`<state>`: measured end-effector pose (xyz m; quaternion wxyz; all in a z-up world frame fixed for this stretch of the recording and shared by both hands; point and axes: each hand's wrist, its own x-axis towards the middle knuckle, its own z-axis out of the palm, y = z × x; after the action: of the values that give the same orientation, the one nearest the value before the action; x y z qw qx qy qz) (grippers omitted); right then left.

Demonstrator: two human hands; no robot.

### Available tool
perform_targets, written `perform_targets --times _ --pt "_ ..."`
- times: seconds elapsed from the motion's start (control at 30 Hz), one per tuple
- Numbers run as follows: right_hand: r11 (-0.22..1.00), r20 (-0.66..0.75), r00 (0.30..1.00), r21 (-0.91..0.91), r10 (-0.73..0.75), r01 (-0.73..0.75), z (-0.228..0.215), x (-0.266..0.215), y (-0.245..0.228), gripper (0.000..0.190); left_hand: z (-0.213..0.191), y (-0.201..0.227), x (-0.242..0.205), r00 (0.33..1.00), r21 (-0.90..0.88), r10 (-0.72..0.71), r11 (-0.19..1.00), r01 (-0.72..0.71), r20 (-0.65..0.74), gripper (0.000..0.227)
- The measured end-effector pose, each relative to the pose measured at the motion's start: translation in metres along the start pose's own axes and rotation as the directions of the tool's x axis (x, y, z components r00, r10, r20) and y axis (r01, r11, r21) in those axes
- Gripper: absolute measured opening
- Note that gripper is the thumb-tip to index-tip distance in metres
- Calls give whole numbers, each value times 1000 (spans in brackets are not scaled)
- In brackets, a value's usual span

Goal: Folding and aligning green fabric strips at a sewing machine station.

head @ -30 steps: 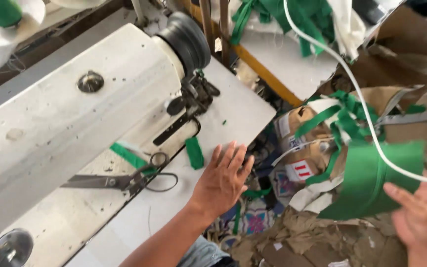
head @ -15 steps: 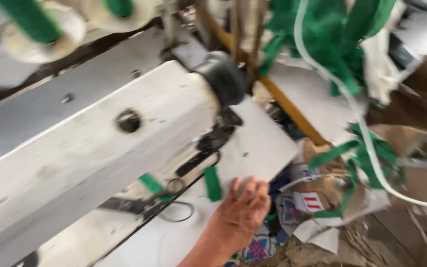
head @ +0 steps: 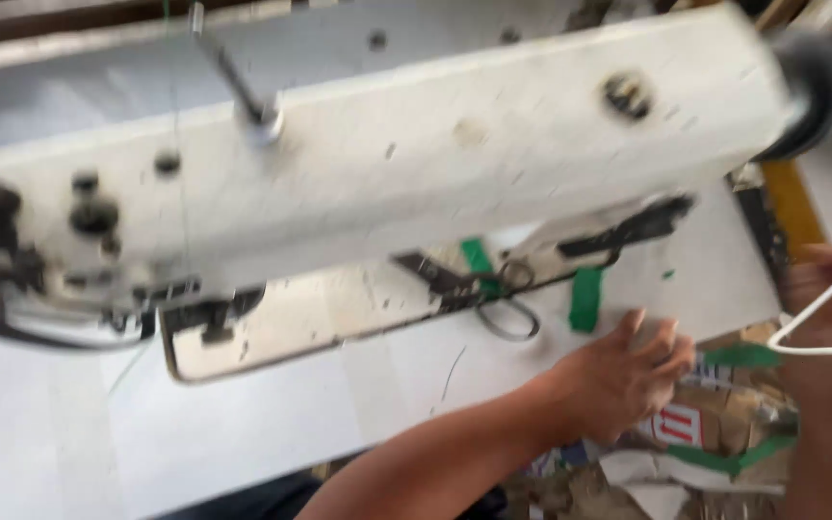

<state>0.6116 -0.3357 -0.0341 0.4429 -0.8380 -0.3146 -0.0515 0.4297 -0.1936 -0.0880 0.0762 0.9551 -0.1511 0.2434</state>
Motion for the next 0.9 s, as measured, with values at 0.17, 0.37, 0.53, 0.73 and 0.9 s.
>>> perform_targets --times 0.17,0.37,0.53,0.73,0.9 --pt "872 357 813 8 -460 490 94 -60 -165 18 12 17 -11 938 -960 -298 264 -98 -178 63" --pt "725 497 684 -146 -534 673 180 -88 -226 45 -96 61 -158 988 -647 -152 751 134 28 12" --pt "698 438 790 -394 -429 598 225 -111 -241 65 -256 19 -279 951 -893 -26 339 297 307 18" --pt "663 351 724 -295 -594 688 241 -126 -262 50 -363 -49 -374 558 -729 -737 130 672 383 14" --pt "663 373 723 -298 -582 687 242 -126 -251 42 -379 -174 -372 504 -356 -863 483 800 -38 13"
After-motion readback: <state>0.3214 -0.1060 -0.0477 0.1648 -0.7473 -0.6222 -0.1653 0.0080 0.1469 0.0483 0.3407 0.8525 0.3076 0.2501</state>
